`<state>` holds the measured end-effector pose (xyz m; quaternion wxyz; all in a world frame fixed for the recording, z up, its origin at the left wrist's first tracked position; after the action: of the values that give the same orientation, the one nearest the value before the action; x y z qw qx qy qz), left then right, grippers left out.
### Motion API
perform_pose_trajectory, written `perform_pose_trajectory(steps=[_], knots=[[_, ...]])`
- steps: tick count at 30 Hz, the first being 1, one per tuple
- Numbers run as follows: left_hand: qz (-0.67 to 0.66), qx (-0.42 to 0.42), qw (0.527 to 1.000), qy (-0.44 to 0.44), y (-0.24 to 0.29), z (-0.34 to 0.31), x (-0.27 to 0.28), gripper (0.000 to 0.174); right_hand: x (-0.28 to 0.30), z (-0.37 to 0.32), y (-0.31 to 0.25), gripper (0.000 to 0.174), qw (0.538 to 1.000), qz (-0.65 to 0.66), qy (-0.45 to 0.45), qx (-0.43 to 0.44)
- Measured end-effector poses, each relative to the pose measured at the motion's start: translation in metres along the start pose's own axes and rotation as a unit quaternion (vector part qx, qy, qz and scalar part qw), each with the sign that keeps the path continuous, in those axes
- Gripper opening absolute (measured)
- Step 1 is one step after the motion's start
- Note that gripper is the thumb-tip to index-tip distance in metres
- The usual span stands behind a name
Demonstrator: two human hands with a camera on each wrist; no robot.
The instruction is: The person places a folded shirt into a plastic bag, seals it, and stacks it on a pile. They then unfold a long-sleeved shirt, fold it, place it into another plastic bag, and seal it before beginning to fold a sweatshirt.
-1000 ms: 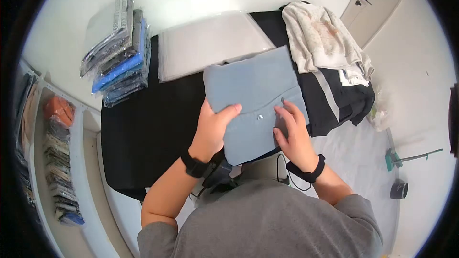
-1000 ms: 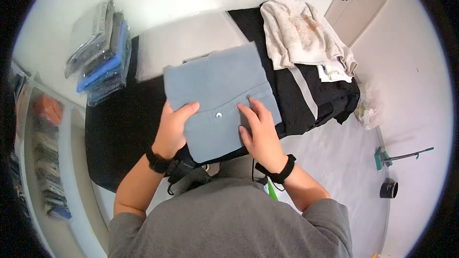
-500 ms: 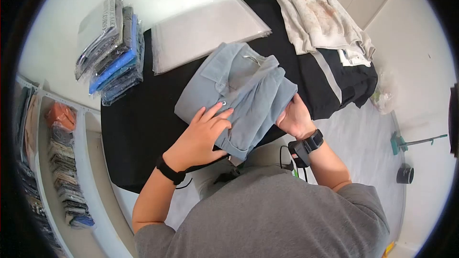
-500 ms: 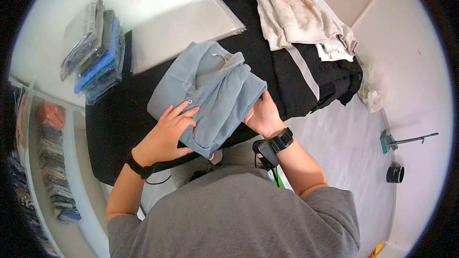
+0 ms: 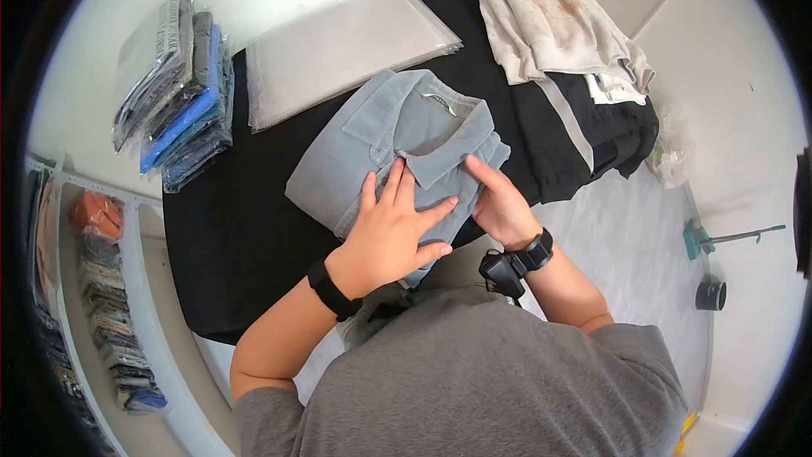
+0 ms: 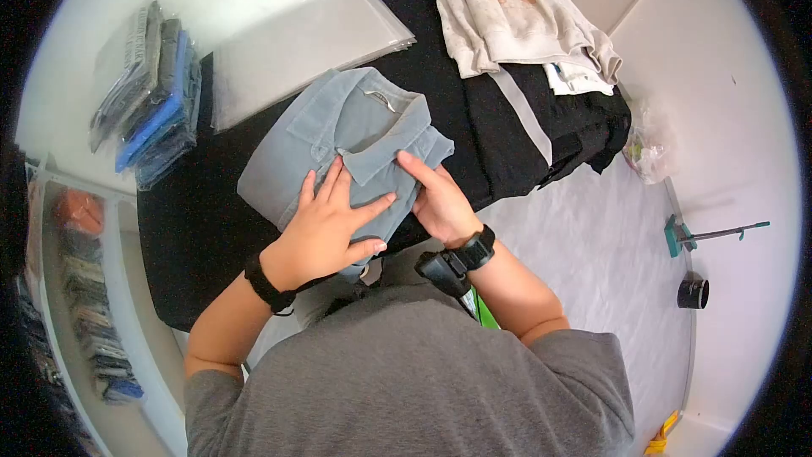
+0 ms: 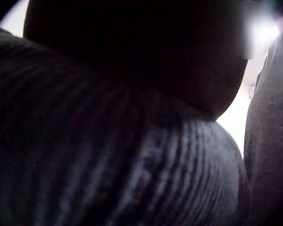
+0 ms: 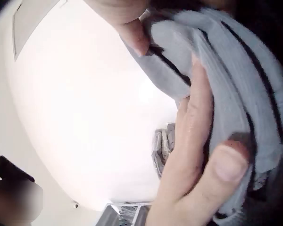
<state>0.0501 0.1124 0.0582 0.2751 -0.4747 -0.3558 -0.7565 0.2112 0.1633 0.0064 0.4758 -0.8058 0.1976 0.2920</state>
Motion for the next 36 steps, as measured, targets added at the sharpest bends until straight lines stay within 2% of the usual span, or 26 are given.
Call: perform_pose_trajectory(steps=[1, 3, 4, 7, 9, 10, 11, 13, 14, 15, 17, 21, 23, 25, 27, 29, 31, 32, 33, 35, 36], knots=[[-0.001, 0.000, 1.000, -0.001, 0.001, 0.000, -0.001, 0.052, 0.001, 0.005, 0.000, 0.037, 1.000, 0.001, 0.001, -0.001], [0.014, -0.001, 1.000, -0.002, 0.001, 0.001, -0.001, 0.050, 0.006, 0.014, 0.003, 0.035, 0.998, -0.021, 0.058, -0.014], [0.015, 0.000, 1.000, -0.001, -0.002, 0.001, 0.001, 0.050, 0.005, 0.014, 0.004, 0.035, 0.998, 0.011, 0.057, -0.026], [-0.060, -0.007, 0.998, 0.001, -0.019, -0.005, 0.013, 0.048, 0.015, 0.017, 0.010, 0.036, 0.996, 0.030, 0.079, -0.041], [-0.157, 0.033, 0.985, 0.068, -0.032, -0.009, 0.031, 0.050, 0.018, 0.016, 0.010, 0.038, 0.995, 0.052, 0.072, -0.048], [-0.003, 0.068, 0.996, 0.063, -0.028, -0.016, 0.038, 0.049, 0.018, 0.015, 0.010, 0.039, 0.993, 0.077, 0.068, -0.055], [-0.001, 0.070, 0.996, 0.064, -0.031, -0.024, 0.032, 0.049, 0.015, 0.009, 0.008, 0.039, 0.993, 0.076, 0.065, -0.055], [0.011, 0.090, 0.996, 0.001, -0.044, -0.038, 0.013, 0.049, -0.001, -0.007, 0.004, 0.043, 0.990, 0.092, 0.002, -0.108], [-0.004, 0.090, 0.996, -0.003, -0.045, -0.039, 0.014, 0.048, -0.002, -0.007, 0.013, 0.046, 0.990, 0.072, -0.021, -0.116], [0.001, 0.094, 0.996, -0.001, -0.047, -0.039, 0.014, 0.048, -0.001, -0.009, 0.021, 0.045, 0.993, 0.039, 0.025, -0.108], [-0.015, 0.070, 0.997, 0.003, -0.049, -0.039, 0.012, 0.048, 0.000, -0.001, 0.029, 0.042, 0.993, 0.000, 0.034, -0.110], [-0.014, 0.061, 0.998, 0.006, -0.060, -0.036, 0.025, 0.045, 0.000, 0.004, 0.034, 0.038, 0.994, 0.031, 0.055, -0.094], [-0.257, 0.091, 0.955, 0.117, -0.089, -0.026, 0.052, 0.035, 0.005, 0.000, 0.033, 0.036, 0.992, 0.060, 0.057, -0.099], [-0.280, 0.222, 0.907, 0.223, -0.114, -0.024, 0.072, 0.027, 0.010, -0.003, 0.030, 0.035, 0.992, 0.055, 0.056, -0.099], [-0.284, 0.284, 0.870, 0.285, -0.128, -0.019, 0.082, 0.024, 0.013, -0.001, 0.021, 0.035, 0.994, 0.082, 0.011, -0.069], [-0.161, 0.230, 0.910, 0.306, -0.105, -0.017, 0.095, 0.031, 0.014, 0.000, 0.011, 0.035, 0.995, 0.094, 0.003, -0.045], [-0.104, 0.054, 0.952, 0.283, -0.071, -0.010, 0.092, 0.047, 0.012, -0.003, 0.002, 0.034, 0.989, 0.141, -0.011, -0.040], [-0.102, 0.000, 0.970, 0.220, -0.054, -0.007, 0.086, 0.062, 0.006, -0.008, -0.001, 0.035, 0.986, 0.161, -0.014, -0.037], [-0.093, -0.027, 0.985, 0.141, -0.039, -0.005, 0.079, 0.068, 0.008, -0.007, 0.001, 0.035, 0.986, 0.160, -0.006, -0.036], [-0.032, -0.060, 0.996, 0.064, -0.020, -0.009, 0.057, 0.070, 0.017, -0.004, 0.009, 0.035, 0.978, 0.186, 0.064, -0.070], [-0.040, -0.059, 0.996, 0.060, -0.018, -0.014, 0.045, 0.070, 0.020, -0.006, 0.012, 0.035, 0.977, 0.176, 0.093, -0.077]])
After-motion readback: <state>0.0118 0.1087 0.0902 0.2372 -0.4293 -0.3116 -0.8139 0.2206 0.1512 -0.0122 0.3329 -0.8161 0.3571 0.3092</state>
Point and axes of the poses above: each hand's wrist, its own z-axis towards the middle knuckle, its own x-axis out of the back of the hand, y = z × x, the point moved 3 cm from there along z, towards the middle knuckle, and after that the axes turned 11 degrees about y, right-handed, at the moved point
